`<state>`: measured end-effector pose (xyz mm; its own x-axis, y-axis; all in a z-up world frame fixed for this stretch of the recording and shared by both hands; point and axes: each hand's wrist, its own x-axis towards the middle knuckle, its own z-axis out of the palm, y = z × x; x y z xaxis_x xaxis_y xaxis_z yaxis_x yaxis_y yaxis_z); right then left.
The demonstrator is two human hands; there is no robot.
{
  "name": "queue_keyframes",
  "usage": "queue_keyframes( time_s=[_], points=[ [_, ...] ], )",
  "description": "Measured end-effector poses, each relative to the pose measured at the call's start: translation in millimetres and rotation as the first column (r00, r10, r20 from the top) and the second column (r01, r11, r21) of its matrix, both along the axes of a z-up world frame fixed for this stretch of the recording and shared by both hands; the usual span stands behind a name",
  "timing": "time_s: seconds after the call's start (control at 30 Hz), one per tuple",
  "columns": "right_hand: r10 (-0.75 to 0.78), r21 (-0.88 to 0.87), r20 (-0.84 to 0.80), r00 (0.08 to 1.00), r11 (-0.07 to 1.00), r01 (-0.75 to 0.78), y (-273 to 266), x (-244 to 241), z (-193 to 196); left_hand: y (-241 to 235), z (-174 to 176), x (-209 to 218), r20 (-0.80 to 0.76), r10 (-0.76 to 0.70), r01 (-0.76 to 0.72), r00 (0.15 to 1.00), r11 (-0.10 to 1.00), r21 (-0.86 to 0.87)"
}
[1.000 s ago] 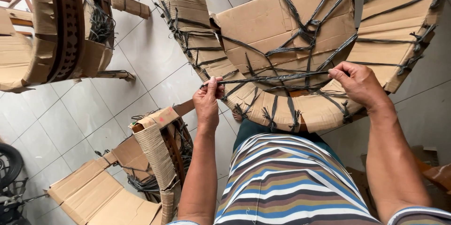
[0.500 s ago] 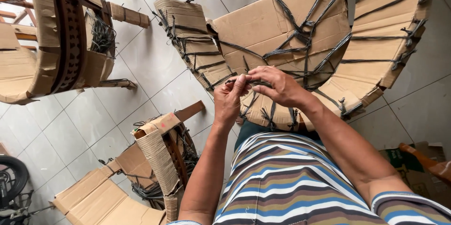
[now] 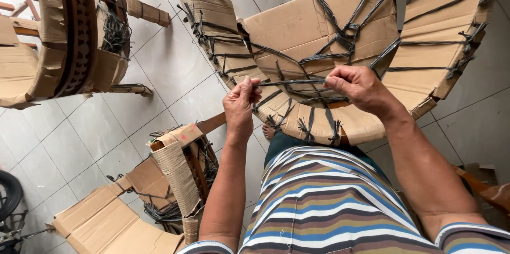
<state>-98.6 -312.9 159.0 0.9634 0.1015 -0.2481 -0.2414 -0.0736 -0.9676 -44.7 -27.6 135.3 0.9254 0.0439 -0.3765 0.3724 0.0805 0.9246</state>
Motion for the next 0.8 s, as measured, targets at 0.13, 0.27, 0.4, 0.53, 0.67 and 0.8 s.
queue_keyframes(
  time_s=[0.13, 0.27, 0.4, 0.53, 0.67, 0.8],
  points=[
    [-0.198, -0.017, -0.096, 0.976, 0.98, 0.197, -7, -19, 13, 16, -1, -2, -0.052, 0.086, -0.083, 0.995, 0.995, 0.057],
    [-0.315, -0.154, -0.115, 0.942, 0.943, 0.297, -27, -27, -34, 48, -21, -7, -0.089, 0.248, -0.235, 0.965, 0.963, 0.13],
    [-0.346, -0.258, -0.133, 0.929, 0.917, 0.304, -32, -20, -81, 86, -64, -15, -0.164, 0.381, -0.356, 0.91, 0.92, 0.163],
    [-0.362, -0.301, -0.195, 0.912, 0.907, 0.295, -17, 3, -125, 112, -119, -19, -0.293, 0.412, -0.387, 0.863, 0.911, 0.14],
    [-0.306, -0.498, -0.236, 0.922, 0.853, 0.155, 11, 33, -175, 122, -158, -12, -0.452, 0.326, -0.288, 0.83, 0.945, 0.154],
    [-0.219, -0.598, -0.297, 0.929, 0.801, -0.002, 58, 63, -197, 137, -213, -6, -0.558, 0.212, -0.13, 0.802, 0.975, 0.183]
  ],
)
